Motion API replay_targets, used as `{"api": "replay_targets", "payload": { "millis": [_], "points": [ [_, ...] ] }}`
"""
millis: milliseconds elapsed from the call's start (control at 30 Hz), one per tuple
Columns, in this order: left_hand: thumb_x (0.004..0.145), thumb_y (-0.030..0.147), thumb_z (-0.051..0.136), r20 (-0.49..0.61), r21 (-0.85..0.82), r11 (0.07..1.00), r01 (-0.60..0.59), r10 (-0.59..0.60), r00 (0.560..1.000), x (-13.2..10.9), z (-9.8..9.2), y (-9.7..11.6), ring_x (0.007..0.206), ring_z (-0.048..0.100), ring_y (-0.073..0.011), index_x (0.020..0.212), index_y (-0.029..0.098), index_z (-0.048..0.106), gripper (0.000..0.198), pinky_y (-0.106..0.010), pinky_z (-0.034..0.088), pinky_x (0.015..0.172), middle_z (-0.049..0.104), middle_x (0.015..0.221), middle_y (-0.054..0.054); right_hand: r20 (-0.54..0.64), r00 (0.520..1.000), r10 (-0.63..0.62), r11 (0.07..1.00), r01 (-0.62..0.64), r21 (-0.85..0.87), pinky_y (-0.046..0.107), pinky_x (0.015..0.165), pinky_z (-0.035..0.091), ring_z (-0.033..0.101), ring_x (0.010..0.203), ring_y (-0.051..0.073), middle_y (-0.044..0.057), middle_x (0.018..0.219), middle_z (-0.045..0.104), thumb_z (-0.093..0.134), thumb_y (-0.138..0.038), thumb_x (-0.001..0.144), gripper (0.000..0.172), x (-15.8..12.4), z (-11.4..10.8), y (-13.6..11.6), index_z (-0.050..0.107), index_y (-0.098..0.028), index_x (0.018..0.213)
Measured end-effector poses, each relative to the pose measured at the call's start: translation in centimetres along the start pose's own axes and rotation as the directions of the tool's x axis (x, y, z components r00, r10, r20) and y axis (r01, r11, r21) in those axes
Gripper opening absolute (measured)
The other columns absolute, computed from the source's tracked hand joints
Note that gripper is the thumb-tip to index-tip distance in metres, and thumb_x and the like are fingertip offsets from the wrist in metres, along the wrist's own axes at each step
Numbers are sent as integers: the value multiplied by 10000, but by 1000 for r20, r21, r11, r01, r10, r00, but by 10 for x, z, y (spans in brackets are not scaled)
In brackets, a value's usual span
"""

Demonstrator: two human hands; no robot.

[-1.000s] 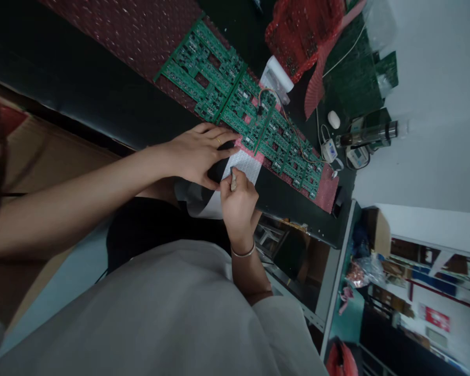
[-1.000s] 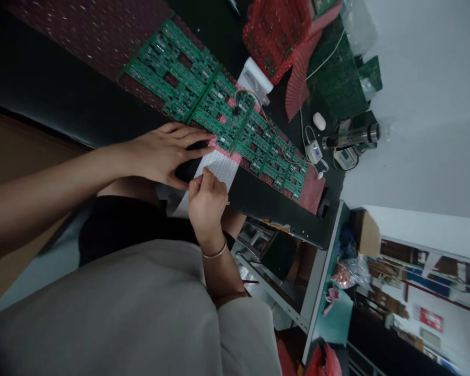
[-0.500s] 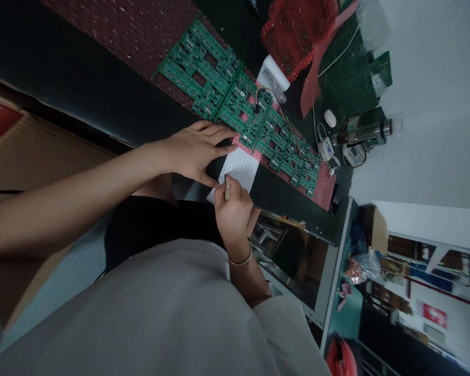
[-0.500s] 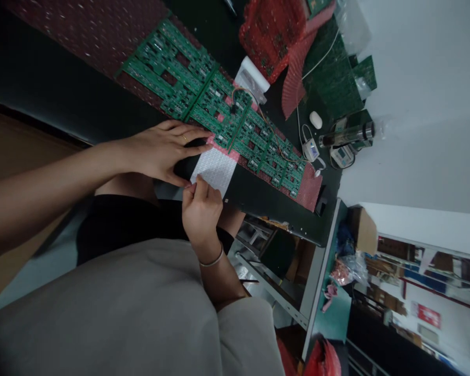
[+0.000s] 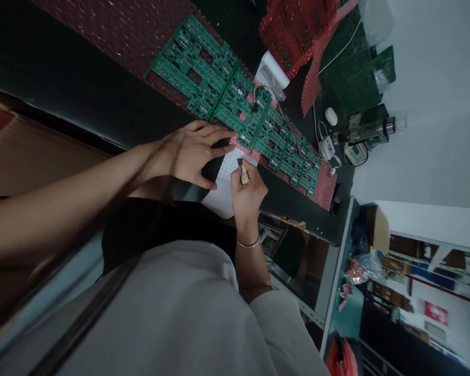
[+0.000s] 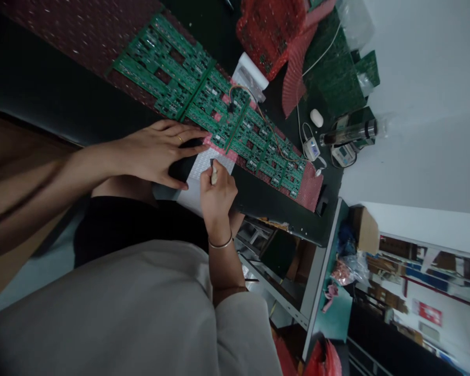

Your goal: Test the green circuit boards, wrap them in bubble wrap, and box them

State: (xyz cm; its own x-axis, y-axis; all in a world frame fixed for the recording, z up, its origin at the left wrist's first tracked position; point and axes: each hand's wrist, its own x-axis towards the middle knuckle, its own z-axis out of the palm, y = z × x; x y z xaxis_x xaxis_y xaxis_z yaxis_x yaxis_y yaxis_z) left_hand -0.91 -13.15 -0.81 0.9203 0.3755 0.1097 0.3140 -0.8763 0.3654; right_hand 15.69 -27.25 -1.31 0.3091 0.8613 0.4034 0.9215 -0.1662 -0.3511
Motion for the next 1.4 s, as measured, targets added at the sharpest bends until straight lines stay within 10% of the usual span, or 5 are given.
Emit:
{"api": "replay_targets", "payload": {
  "millis": [1200, 1400],
  "points": [
    [786, 889, 539, -24, -63, 998, 1, -3, 1000, 0, 6, -5, 1558, 314, -432, 1634, 232, 503, 1074, -551, 231, 1295, 246, 1781, -43, 178, 984, -7, 999, 17, -51, 299, 793, 561, 732, 826, 205, 97, 922, 764, 458, -204, 1049, 308, 2, -2, -14, 713, -132, 1205],
    [792, 742, 648, 10, 16, 1000, -19, 19, 1000, 1, 2, -1, 1569, 313, -421, 1609, 144, 514, 1021, -559, 233, 1275, 267, 1757, -174, 218, 976, 2, 998, 12, -63, 299, 794, 558, 737, 828, 204, 100, 920, 760, 459, -195, 1056, 297, -5, -10, -20, 707, -123, 1203]
  ]
}}
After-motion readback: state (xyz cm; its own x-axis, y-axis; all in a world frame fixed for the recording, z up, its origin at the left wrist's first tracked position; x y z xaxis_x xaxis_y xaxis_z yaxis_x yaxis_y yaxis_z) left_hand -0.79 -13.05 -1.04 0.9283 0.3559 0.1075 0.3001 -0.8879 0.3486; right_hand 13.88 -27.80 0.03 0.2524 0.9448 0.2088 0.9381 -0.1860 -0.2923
